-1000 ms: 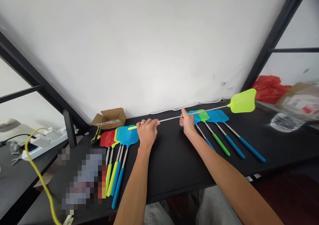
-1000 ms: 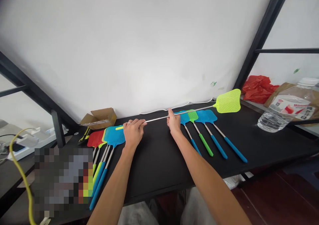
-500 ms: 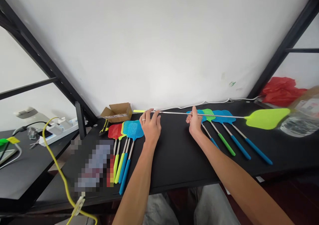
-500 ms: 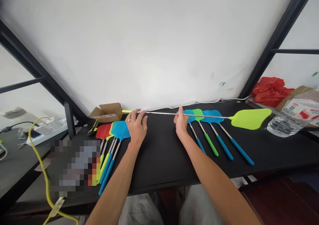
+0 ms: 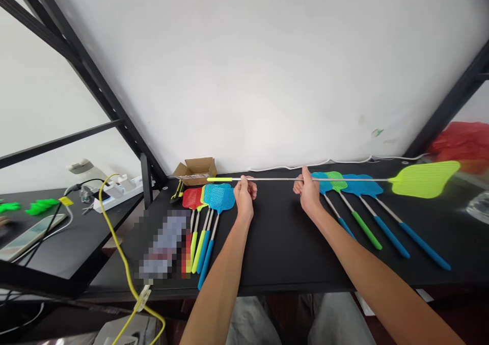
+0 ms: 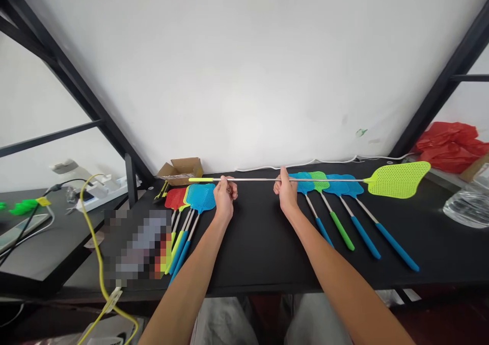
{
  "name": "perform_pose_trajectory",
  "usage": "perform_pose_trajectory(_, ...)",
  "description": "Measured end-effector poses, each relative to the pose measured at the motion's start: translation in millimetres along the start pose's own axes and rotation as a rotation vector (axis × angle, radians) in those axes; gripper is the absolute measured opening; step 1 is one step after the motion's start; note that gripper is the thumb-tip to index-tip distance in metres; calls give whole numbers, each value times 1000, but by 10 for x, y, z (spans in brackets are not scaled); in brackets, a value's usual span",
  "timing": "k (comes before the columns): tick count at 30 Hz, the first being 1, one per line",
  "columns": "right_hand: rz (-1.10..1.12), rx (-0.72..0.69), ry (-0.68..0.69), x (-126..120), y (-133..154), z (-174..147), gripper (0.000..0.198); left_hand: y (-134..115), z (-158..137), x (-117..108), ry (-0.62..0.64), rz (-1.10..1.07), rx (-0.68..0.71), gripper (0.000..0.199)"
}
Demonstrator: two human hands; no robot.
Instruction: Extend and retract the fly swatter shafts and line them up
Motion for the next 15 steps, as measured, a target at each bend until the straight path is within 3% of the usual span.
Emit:
perform_pose_trajectory(7, -3, 29, 76, 70, -58, -39, 56, -101, 128, -153, -143, -99, 38, 44)
perform_pose_trajectory(15, 44, -36, 9, -63, 36, 82, 57, -214, 197, -332, -286, -215, 67, 44)
Point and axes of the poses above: each hand's wrist, its own z-axis towards the middle knuckle, its own x-axis out of the palm, y = z × x, the point moved 2 cm from there along z, towards the middle knuckle, and after that the axes turned 4 degrees about y, right-handed, at the moved point
